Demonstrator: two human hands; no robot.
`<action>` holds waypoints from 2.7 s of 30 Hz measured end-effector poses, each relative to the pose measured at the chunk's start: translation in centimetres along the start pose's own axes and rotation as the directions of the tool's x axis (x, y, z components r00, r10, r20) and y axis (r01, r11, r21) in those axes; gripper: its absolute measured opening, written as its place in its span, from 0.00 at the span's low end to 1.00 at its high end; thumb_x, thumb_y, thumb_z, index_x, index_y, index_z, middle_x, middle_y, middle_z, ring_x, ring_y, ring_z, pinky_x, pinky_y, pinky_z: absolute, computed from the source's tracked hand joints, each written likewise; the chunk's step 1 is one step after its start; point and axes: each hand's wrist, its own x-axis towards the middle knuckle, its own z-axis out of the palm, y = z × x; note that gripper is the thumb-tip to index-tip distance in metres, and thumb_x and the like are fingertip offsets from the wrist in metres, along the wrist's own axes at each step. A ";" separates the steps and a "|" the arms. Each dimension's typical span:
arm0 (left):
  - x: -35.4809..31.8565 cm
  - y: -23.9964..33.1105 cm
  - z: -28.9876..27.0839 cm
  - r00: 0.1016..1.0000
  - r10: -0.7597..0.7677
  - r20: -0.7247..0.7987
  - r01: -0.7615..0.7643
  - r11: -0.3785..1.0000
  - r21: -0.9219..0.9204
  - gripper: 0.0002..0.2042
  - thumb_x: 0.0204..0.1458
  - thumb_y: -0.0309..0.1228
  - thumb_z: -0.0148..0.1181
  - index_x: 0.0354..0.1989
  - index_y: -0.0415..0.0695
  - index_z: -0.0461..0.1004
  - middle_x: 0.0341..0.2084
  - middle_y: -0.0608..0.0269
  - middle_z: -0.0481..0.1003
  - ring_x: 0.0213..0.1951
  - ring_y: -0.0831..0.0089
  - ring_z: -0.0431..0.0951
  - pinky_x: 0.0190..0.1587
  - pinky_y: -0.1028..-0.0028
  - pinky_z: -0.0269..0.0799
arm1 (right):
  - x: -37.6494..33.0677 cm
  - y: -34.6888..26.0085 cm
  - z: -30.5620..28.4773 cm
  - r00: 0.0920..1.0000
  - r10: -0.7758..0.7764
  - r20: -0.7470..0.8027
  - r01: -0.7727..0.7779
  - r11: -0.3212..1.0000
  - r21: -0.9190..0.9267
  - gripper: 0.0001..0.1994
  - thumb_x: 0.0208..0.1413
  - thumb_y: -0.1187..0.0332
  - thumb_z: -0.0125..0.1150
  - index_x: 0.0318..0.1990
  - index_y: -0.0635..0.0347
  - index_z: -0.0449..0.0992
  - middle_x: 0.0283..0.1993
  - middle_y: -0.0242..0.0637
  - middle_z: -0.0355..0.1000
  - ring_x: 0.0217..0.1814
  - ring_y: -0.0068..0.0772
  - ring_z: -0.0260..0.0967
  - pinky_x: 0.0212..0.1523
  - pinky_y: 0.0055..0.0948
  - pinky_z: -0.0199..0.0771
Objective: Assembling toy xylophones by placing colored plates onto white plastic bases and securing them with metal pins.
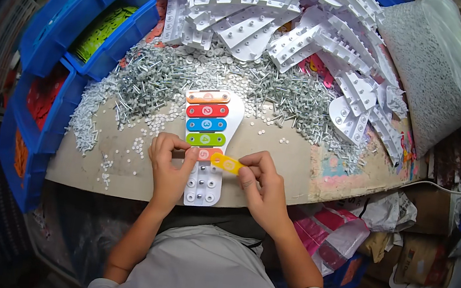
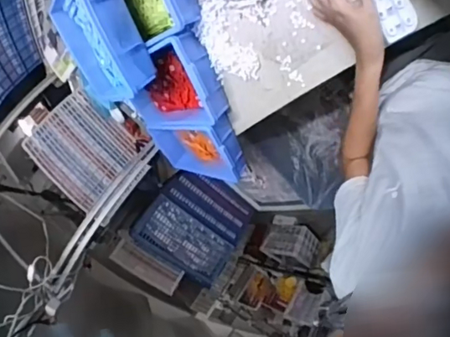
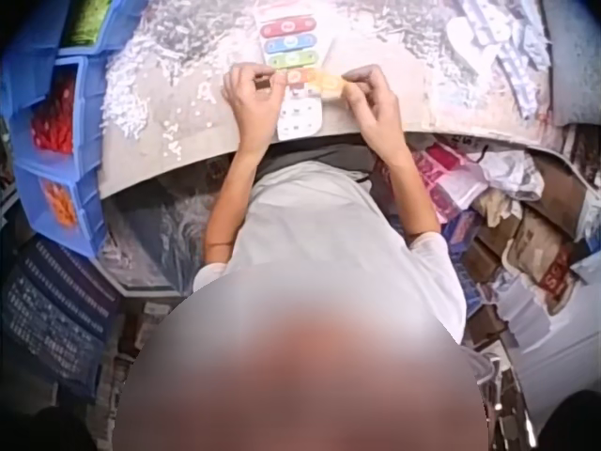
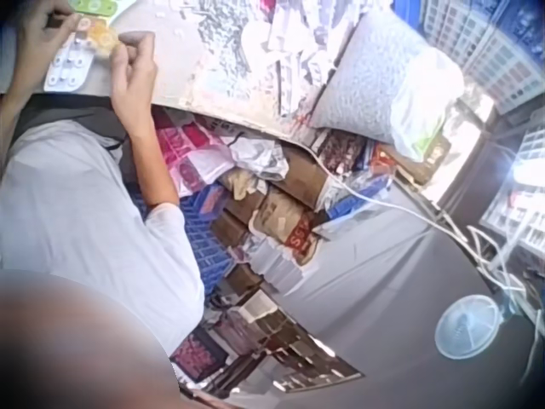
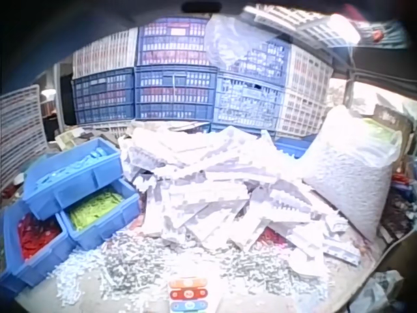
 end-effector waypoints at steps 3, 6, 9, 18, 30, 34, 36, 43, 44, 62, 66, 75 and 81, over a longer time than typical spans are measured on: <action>0.1 -0.1 -0.1 0.997 -0.019 0.073 0.016 0.999 0.036 0.13 0.52 0.29 0.73 0.40 0.42 0.73 0.36 0.60 0.70 0.42 0.61 0.70 0.53 0.62 0.62 | 0.2 -1.0 0.8 0.995 0.025 0.093 -0.027 0.999 0.029 0.06 0.72 0.72 0.54 0.49 0.65 0.72 0.29 0.27 0.71 0.32 0.13 0.63 0.35 0.18 0.63; -0.2 0.2 -0.7 0.987 -0.156 0.029 0.159 0.980 -0.120 0.16 0.54 0.29 0.72 0.46 0.41 0.72 0.36 0.61 0.69 0.42 0.64 0.68 0.52 0.62 0.62 | 0.5 -1.4 2.0 0.991 0.026 0.132 -0.023 0.999 -0.025 0.06 0.72 0.72 0.54 0.49 0.66 0.74 0.28 0.27 0.71 0.32 0.13 0.63 0.35 0.19 0.63; -1.3 -0.5 -2.0 0.988 -0.147 0.044 0.152 0.980 -0.130 0.23 0.53 0.32 0.74 0.54 0.40 0.70 0.37 0.62 0.68 0.43 0.66 0.67 0.53 0.63 0.62 | 0.7 -1.4 3.0 0.988 0.032 0.153 -0.023 0.998 -0.065 0.06 0.72 0.73 0.54 0.50 0.66 0.73 0.28 0.28 0.71 0.32 0.13 0.64 0.35 0.20 0.65; -1.6 -0.2 -1.9 0.988 -0.044 0.146 0.040 0.999 0.035 0.29 0.48 0.34 0.77 0.57 0.42 0.69 0.38 0.62 0.68 0.42 0.65 0.68 0.56 0.62 0.60 | 1.0 -0.3 3.3 0.995 -0.078 0.064 0.093 0.951 -0.296 0.05 0.68 0.75 0.59 0.44 0.65 0.70 0.24 0.36 0.72 0.25 0.19 0.67 0.28 0.26 0.67; -4.0 -2.9 -3.4 0.983 -0.176 0.061 0.186 0.932 -0.310 0.17 0.61 0.27 0.65 0.56 0.41 0.68 0.40 0.67 0.67 0.44 0.77 0.66 0.51 0.75 0.64 | 10.5 -1.6 -6.6 0.883 -0.402 -0.243 0.130 0.705 -0.697 0.08 0.66 0.68 0.63 0.44 0.64 0.80 0.31 0.46 0.79 0.28 0.43 0.76 0.33 0.36 0.73; -3.5 -2.3 -3.0 0.977 -0.204 0.064 0.213 0.899 -0.382 0.07 0.67 0.27 0.58 0.49 0.39 0.73 0.39 0.68 0.71 0.41 0.80 0.67 0.48 0.78 0.64 | 20.1 0.3 -12.1 0.815 -0.512 -0.272 0.139 0.627 -0.766 0.08 0.61 0.69 0.63 0.44 0.59 0.85 0.36 0.55 0.80 0.39 0.61 0.80 0.41 0.49 0.79; -3.5 -2.6 -2.7 0.980 -0.188 0.059 0.196 0.915 -0.351 0.06 0.68 0.27 0.58 0.48 0.39 0.74 0.39 0.69 0.72 0.41 0.81 0.68 0.47 0.78 0.65 | 23.6 2.2 -13.2 0.842 -0.469 -0.266 0.085 0.603 -0.793 0.08 0.59 0.68 0.65 0.42 0.60 0.85 0.36 0.53 0.81 0.39 0.59 0.80 0.42 0.48 0.80; -3.4 -2.7 -2.7 0.982 -0.176 0.062 0.187 0.935 -0.302 0.06 0.68 0.27 0.57 0.45 0.37 0.75 0.38 0.67 0.74 0.40 0.81 0.70 0.46 0.78 0.67 | 27.7 5.6 -14.7 0.925 -0.254 -0.282 0.018 0.773 -0.634 0.15 0.47 0.63 0.75 0.38 0.65 0.86 0.38 0.49 0.84 0.41 0.49 0.83 0.46 0.42 0.80; -3.3 -2.6 -2.6 0.983 -0.173 0.068 0.185 0.934 -0.306 0.06 0.68 0.27 0.57 0.45 0.37 0.75 0.38 0.67 0.74 0.40 0.81 0.70 0.46 0.78 0.67 | 27.9 6.0 -15.4 0.934 -0.236 -0.268 0.036 0.810 -0.585 0.15 0.47 0.63 0.75 0.38 0.65 0.86 0.38 0.49 0.84 0.41 0.49 0.83 0.45 0.42 0.80; -3.5 -0.4 -4.8 0.970 -0.217 0.108 0.243 0.861 -0.446 0.05 0.67 0.25 0.58 0.45 0.37 0.77 0.39 0.66 0.74 0.37 0.81 0.73 0.43 0.79 0.69 | 10.7 -1.8 -6.4 0.538 -0.838 -0.091 0.377 0.336 -0.863 0.04 0.59 0.79 0.66 0.40 0.65 0.77 0.35 0.44 0.75 0.35 0.44 0.74 0.36 0.41 0.72; -2.5 2.2 -4.4 0.984 -0.071 0.166 0.131 0.912 -0.389 0.05 0.65 0.23 0.59 0.43 0.36 0.79 0.35 0.63 0.76 0.38 0.76 0.76 0.45 0.77 0.70 | 5.5 -1.7 -1.4 0.913 -0.366 -0.179 0.292 0.894 -0.340 0.01 0.64 0.78 0.63 0.40 0.65 0.77 0.31 0.31 0.75 0.31 0.21 0.71 0.35 0.24 0.71; -1.7 3.0 -4.1 0.995 0.082 0.061 -0.066 0.971 -0.229 0.07 0.57 0.20 0.66 0.43 0.38 0.81 0.31 0.59 0.77 0.37 0.62 0.75 0.44 0.65 0.69 | 7.5 1.3 -3.6 0.959 0.020 -0.284 0.076 0.944 0.322 0.06 0.69 0.70 0.59 0.45 0.65 0.74 0.33 0.31 0.74 0.29 0.18 0.72 0.26 0.20 0.71; -2.1 3.6 -5.2 0.972 0.181 0.146 -0.151 0.968 -0.199 0.09 0.58 0.22 0.66 0.47 0.36 0.82 0.35 0.61 0.81 0.39 0.71 0.77 0.44 0.71 0.71 | 1.1 -1.6 -1.4 0.999 0.053 0.002 -0.052 0.979 0.199 0.06 0.68 0.72 0.61 0.46 0.66 0.77 0.34 0.32 0.75 0.30 0.18 0.72 0.28 0.20 0.72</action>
